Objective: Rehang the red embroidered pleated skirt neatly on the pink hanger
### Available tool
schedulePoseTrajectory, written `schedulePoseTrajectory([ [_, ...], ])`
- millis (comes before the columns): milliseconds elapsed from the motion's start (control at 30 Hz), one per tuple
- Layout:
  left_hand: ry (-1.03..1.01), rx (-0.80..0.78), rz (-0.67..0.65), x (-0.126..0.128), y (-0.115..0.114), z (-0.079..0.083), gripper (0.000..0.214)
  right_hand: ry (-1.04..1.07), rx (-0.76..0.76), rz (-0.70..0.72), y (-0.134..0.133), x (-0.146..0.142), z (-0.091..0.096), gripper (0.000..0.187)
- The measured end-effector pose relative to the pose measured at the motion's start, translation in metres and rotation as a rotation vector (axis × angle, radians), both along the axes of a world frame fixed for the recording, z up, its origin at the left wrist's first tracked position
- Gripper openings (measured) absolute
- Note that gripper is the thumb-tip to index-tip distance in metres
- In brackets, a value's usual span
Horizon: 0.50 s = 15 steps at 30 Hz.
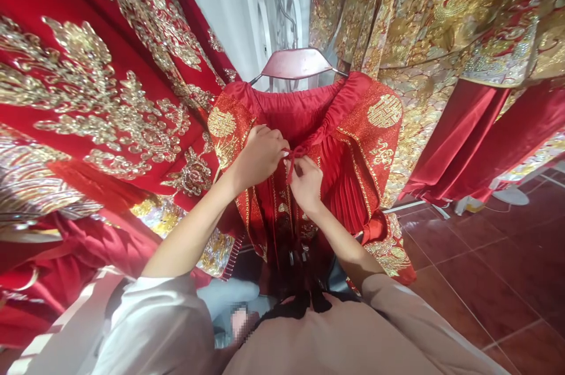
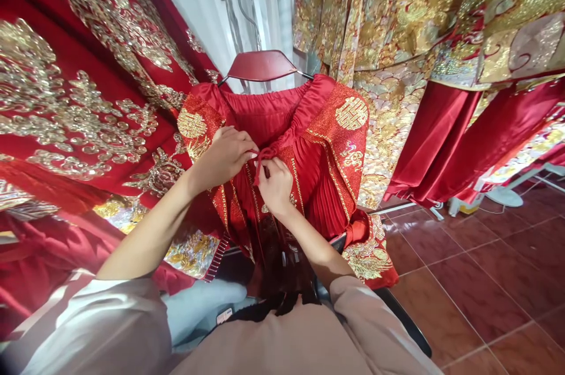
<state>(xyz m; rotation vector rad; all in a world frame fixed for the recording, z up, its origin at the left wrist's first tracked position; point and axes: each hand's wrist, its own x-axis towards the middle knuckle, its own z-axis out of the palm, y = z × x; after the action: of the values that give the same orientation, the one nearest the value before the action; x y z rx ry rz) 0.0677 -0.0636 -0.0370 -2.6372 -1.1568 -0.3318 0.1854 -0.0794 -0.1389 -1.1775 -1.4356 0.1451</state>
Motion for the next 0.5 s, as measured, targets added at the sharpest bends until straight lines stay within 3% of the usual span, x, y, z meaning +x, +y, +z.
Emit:
schedulePoseTrajectory([
  [133,-0.017,0.043,-0.011,-0.0036,0.0004,-0.0039,0.032,0.290,-0.123,0.178,-0.0005,0.0011,0.0088,0.027],
  [333,-0.035,0.053,0.002,-0.0039,0.0036,-0.0099,0.031,0.666,-0.239,0.310,0.0041,-0.0041,0.0059,0.021],
  [500,-0.034,0.048,-0.004,-0.0014,0.0015,-0.0094,0.031,0.748,-0.246,0.368,0.0055,-0.0057,0.0067,0.018],
])
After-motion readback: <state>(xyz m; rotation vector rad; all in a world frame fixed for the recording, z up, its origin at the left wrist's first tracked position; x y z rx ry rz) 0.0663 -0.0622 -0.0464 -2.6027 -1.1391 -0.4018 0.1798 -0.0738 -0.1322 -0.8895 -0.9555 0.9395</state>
